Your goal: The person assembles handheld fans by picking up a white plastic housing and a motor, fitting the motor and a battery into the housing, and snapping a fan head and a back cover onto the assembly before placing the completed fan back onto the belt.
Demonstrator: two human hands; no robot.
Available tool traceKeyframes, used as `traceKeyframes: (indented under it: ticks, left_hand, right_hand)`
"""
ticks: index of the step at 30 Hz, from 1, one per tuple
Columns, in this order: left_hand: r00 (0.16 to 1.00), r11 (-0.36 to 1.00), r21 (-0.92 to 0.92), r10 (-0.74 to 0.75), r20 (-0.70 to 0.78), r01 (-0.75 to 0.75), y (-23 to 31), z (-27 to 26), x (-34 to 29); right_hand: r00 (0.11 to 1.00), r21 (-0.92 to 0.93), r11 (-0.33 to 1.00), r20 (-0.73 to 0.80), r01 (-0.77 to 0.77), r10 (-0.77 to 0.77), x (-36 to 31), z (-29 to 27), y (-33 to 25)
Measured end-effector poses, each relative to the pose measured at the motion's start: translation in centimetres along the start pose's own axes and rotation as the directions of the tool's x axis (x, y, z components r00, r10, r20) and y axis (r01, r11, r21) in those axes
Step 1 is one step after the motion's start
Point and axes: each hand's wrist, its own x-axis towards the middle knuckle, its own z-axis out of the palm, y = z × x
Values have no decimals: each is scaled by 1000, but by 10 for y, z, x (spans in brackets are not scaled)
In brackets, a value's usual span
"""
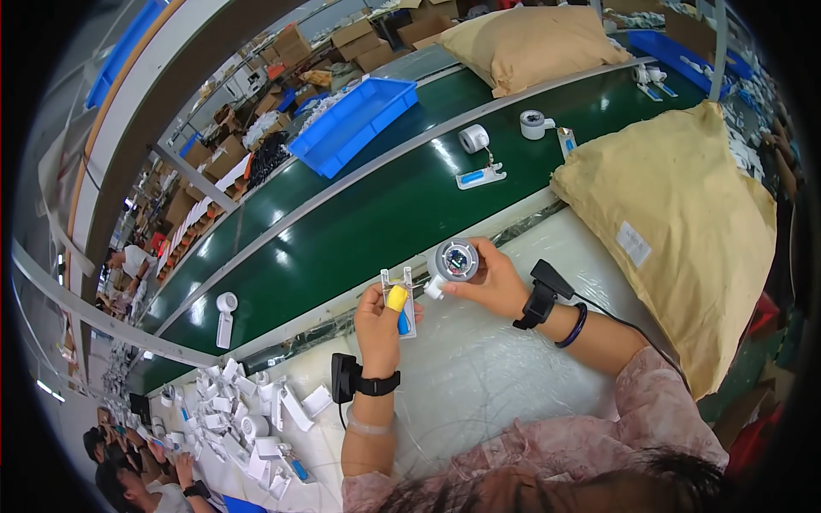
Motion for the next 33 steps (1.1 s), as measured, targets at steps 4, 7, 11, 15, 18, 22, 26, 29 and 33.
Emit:
traceKeyframes:
  ticks: [4, 7, 11, 15, 18, 22, 26, 29, 33]
  left_hand:
    - [1000, 1000, 19, -15, -14, 15, -11, -11, 3]
    - [997, 994, 89, 67, 31, -69, -10, -13, 5]
    - [1000, 999, 17, -29, 0, 29, -3, -9, 4]
    - [998, 999, -4, -51, 35, 51, -5, -13, 5]
    - [997, 999, 3, -44, 59, 44, -8, -14, 6]
    - [996, 999, 3, -39, 84, 39, -13, -18, 9]
    - [995, 998, -48, -46, 92, 51, -15, -17, 10]
    - [993, 995, -68, -64, 99, 71, -14, -19, 10]
    - [991, 997, -41, -64, 116, 69, -13, -18, 10]
  right_hand:
    - [999, -283, 958, -6, 37, -40, -1, 1, -10]
    - [997, -291, 954, -6, 69, -74, 0, 0, -8]
    - [984, -324, 933, -33, 156, -176, 0, 0, -5]
    - [969, -398, 890, -13, 223, -248, -1, 0, -7]
    - [949, -441, 850, 10, 288, -316, -2, -2, -8]
    - [933, -434, 832, 60, 345, -355, -3, -3, -6]
    - [920, -445, 811, 88, 380, -383, -4, -3, -9]
    - [919, -437, 814, 86, 382, -385, -3, -2, -9]
    - [924, -458, 808, 90, 370, -372, -4, -3, -9]
